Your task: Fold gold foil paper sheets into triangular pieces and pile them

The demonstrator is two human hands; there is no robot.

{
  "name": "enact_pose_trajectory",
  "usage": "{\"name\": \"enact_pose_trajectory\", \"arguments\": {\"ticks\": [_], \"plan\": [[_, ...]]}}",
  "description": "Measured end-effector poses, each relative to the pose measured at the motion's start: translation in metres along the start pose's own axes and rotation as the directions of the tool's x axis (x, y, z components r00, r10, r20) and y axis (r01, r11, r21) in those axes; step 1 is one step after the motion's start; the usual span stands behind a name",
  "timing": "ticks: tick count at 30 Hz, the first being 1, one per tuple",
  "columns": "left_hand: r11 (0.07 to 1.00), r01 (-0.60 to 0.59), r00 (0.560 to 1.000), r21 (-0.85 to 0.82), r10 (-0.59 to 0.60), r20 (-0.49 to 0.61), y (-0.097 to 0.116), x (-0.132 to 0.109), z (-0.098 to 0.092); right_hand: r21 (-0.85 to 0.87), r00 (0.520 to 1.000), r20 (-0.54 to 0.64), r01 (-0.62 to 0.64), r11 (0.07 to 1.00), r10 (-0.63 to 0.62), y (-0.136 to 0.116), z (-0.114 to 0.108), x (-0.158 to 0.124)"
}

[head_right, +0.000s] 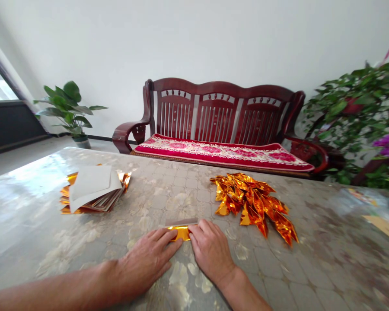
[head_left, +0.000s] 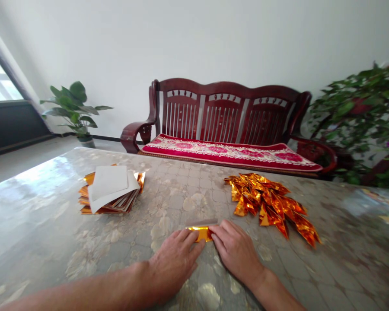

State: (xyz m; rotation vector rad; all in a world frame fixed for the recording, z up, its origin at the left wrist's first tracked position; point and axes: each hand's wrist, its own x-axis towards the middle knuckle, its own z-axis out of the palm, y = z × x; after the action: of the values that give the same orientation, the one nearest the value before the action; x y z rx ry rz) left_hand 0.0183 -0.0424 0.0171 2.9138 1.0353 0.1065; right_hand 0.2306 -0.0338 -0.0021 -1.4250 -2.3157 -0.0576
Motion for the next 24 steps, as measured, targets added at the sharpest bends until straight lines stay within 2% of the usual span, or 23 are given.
{"name": "enact_pose_trajectory", "arguments": {"ticks": [7, 13, 20, 24], "plan": [[0.996, 0.039, 0.999, -0.083, -0.041, -0.017, 0.001, -0.012, 0.001, 0.049, 0.999, -0.004, -0.048, 0.998, 0.048, 0.001, 0.003, 0.0], [0.995, 0.067, 0.996, -0.074, -0.071, -0.06, 0.006, -0.019, 0.004, 0.09, 0.996, 0.046, -0.084, 0.992, 0.08, 0.0, 0.002, 0.003], [0.996, 0.038, 0.992, -0.085, -0.048, -0.12, 0.005, -0.02, 0.008, 0.12, 0.998, 0.031, -0.064, 0.991, 0.06, 0.001, 0.002, 0.005], [0.994, 0.05, 0.989, -0.099, -0.063, -0.134, 0.006, -0.02, 0.01, 0.129, 0.996, 0.068, -0.061, 0.99, 0.053, 0.002, -0.002, 0.009]]}}
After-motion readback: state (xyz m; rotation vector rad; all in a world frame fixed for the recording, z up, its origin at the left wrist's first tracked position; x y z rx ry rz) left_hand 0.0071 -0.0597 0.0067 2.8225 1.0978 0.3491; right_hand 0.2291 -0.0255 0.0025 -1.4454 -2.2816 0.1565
